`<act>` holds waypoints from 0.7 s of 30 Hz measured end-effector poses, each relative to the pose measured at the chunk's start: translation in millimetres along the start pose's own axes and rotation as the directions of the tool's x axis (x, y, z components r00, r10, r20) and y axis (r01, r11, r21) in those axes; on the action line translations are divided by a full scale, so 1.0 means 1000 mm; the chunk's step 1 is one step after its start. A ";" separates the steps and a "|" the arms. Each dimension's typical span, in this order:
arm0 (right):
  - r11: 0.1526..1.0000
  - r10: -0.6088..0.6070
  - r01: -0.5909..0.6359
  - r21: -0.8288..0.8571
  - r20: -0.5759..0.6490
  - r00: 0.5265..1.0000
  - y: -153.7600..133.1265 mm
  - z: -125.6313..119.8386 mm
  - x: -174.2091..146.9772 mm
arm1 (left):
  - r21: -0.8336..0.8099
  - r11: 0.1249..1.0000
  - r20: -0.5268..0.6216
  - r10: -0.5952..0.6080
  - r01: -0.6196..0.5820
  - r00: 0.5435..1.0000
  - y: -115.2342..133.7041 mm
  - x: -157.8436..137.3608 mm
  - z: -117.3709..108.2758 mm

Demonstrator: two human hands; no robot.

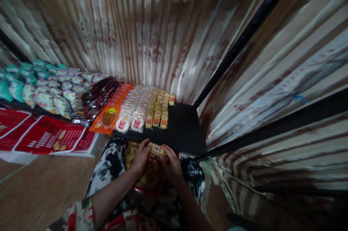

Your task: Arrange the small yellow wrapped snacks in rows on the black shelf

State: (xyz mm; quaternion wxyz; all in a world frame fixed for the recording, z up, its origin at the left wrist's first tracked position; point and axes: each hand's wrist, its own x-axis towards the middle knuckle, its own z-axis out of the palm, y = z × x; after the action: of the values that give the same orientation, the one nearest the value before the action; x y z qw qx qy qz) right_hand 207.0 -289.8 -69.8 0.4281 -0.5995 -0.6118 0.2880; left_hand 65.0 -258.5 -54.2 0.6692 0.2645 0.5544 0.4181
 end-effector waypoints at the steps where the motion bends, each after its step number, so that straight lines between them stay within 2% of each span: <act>1: 0.998 0.036 -0.035 0.057 -0.014 0.999 -0.001 -0.003 0.001 | 0.005 1.000 0.046 -0.006 0.005 0.999 0.002 0.000 0.001; 3: 0.965 0.148 -0.144 0.217 -0.005 0.989 -0.001 -0.009 0.003 | 0.004 1.000 0.124 -0.009 0.008 0.992 0.007 0.000 0.004; 6: 0.826 0.343 -0.335 0.454 0.068 0.937 0.001 -0.017 0.004 | 0.044 0.999 0.203 0.019 -0.028 0.979 0.018 -0.001 0.010; 8: 0.727 0.445 -0.424 0.540 0.099 0.890 0.005 -0.021 0.003 | 0.106 0.992 0.236 0.034 -0.061 0.971 0.024 -0.001 0.015; 10: 0.669 0.511 -0.478 0.569 0.115 0.852 0.007 -0.024 0.003 | 0.161 0.982 0.247 0.053 -0.095 0.967 0.026 -0.001 0.019; 12: 0.659 0.540 -0.507 0.556 0.119 0.833 0.007 -0.029 0.004 | 0.188 0.973 0.244 0.084 -0.132 0.966 0.023 0.001 0.022; 14: 0.687 0.542 -0.513 0.514 0.107 0.833 0.002 -0.036 0.007 | 0.180 0.973 0.232 0.097 -0.141 0.968 0.018 0.003 0.024; 18: 0.748 0.471 -0.448 0.491 0.084 0.878 -0.015 -0.049 0.017 | 0.071 0.996 0.167 0.042 -0.055 0.985 0.007 0.005 0.030; 21: 0.731 0.408 -0.382 0.566 0.086 0.909 -0.022 -0.050 0.026 | -0.022 1.000 0.120 0.015 -0.012 0.993 0.001 0.005 0.041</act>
State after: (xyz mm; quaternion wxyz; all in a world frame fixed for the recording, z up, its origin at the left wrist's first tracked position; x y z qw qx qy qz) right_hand 242.0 -274.7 -22.9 0.5300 -0.5656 -0.3460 0.5287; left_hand 103.8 -249.0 -45.7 0.7013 0.2859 0.5068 0.4118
